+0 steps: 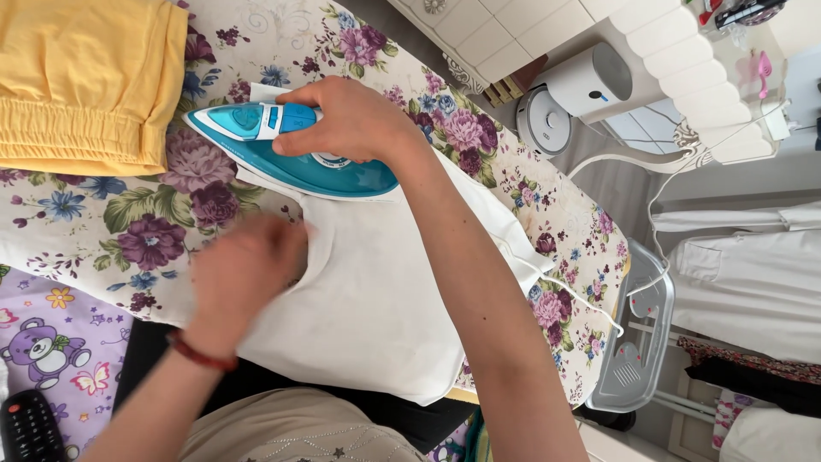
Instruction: Ironing a white t-shirt on an ironing board.
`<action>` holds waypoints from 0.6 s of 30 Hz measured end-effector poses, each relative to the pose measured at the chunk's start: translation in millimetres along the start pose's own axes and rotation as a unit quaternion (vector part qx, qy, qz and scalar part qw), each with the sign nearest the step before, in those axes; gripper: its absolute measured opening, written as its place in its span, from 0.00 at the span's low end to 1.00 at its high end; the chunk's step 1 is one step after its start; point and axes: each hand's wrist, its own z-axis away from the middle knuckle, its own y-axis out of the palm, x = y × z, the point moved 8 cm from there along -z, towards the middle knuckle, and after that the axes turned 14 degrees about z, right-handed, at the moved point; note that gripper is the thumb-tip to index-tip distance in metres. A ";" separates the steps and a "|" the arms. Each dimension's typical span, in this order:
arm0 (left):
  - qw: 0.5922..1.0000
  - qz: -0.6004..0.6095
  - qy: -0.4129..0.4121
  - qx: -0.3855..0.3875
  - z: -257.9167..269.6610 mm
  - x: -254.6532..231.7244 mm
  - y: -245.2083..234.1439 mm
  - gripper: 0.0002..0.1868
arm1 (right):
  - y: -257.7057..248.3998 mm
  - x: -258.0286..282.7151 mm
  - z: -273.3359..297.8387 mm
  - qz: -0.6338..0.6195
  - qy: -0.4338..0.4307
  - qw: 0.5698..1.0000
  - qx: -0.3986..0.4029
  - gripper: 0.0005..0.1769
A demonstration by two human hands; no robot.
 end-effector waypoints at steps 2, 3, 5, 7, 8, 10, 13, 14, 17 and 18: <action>0.997 0.024 -0.034 0.071 14.4 -18.8 15.9 0.23 | -0.1 0.2 1.6 -0.003 0.003 1.000 0.004 0.41; 0.992 0.026 -0.039 0.114 22.6 -23.0 28.1 0.25 | -0.3 1.0 2.4 -0.017 0.000 1.000 0.006 0.40; 0.986 0.028 -0.043 0.156 33.8 -25.2 44.5 0.26 | 1.1 0.4 2.3 -0.031 -0.004 0.999 0.007 0.40; 0.982 0.065 -0.027 0.177 38.4 -23.8 56.6 0.23 | 1.9 -2.0 -0.2 -0.011 -0.009 1.000 -0.008 0.39; 0.982 0.064 -0.025 0.177 36.4 -22.3 56.5 0.23 | -1.1 0.4 1.4 -0.011 -0.009 1.000 -0.010 0.39; 0.978 0.082 -0.028 0.191 38.3 -19.6 58.0 0.23 | 1.8 3.5 6.6 -0.024 0.001 1.000 0.016 0.41; 0.978 0.080 -0.023 0.192 39.1 -17.4 62.8 0.23 | 9.4 3.6 -1.9 0.016 -0.043 0.999 0.006 0.42; 0.978 0.080 -0.020 0.192 35.5 -18.4 63.0 0.23 | 5.8 5.2 -2.3 0.016 -0.042 0.999 0.004 0.42; 0.978 0.085 -0.021 0.188 38.6 -18.9 62.3 0.22 | 10.0 5.2 0.1 0.013 -0.017 1.000 0.003 0.41; 0.978 0.088 -0.019 0.186 39.1 -19.1 62.3 0.23 | 10.9 4.5 -0.6 0.032 -0.019 0.999 -0.011 0.39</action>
